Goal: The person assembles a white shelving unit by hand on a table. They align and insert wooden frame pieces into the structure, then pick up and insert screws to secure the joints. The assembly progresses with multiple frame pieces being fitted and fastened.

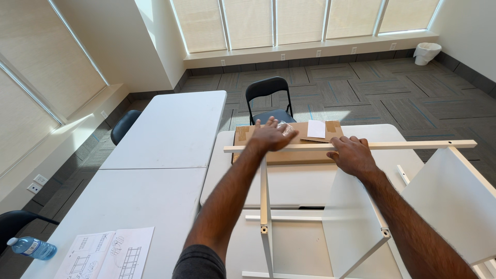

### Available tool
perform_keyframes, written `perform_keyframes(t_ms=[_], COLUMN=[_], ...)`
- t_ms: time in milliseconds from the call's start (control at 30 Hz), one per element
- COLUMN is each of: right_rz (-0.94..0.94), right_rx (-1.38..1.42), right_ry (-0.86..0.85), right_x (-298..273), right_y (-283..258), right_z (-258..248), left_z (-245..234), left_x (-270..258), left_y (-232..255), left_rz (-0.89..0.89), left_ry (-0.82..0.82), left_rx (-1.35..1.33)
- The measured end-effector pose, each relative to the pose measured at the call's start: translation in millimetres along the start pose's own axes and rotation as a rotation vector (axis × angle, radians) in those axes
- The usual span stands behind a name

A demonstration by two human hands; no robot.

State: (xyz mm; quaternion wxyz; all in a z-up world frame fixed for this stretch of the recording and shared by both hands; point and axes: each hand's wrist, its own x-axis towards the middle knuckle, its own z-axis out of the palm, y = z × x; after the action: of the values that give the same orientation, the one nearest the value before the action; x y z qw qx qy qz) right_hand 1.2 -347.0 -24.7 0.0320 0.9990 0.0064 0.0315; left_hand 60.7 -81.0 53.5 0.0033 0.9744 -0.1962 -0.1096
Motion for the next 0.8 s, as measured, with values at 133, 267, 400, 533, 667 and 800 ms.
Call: perform_keyframes(t_ms=[133,267,400,533,667,800], right_rz=[-0.004,-0.008,-0.010,-0.006,0.001,0.015], right_rx=[-0.002,-0.012,-0.033,-0.031,-0.009,0.031], right_ry=[-0.001,-0.007,-0.016,-0.001,-0.003,-0.011], right_x=[-2,-3,0,1,-10,-13], right_y=[-1,0,3,2,-5,-9], right_z=[-4,-4,0,2,-13,-18], left_z=[2,10,21,41,45,47], left_x=[-13,-38,-69,-81,-90,-84], left_y=[-32,-52,-58,-49,-25,-4], left_rz=[-0.011,-0.040,-0.067,-0.014,0.080,0.135], left_ry=[0.050,0.092,0.143,0.225,0.290,0.316], left_rx=[-0.212,-0.300,-0.222,-0.235,-0.287,-0.252])
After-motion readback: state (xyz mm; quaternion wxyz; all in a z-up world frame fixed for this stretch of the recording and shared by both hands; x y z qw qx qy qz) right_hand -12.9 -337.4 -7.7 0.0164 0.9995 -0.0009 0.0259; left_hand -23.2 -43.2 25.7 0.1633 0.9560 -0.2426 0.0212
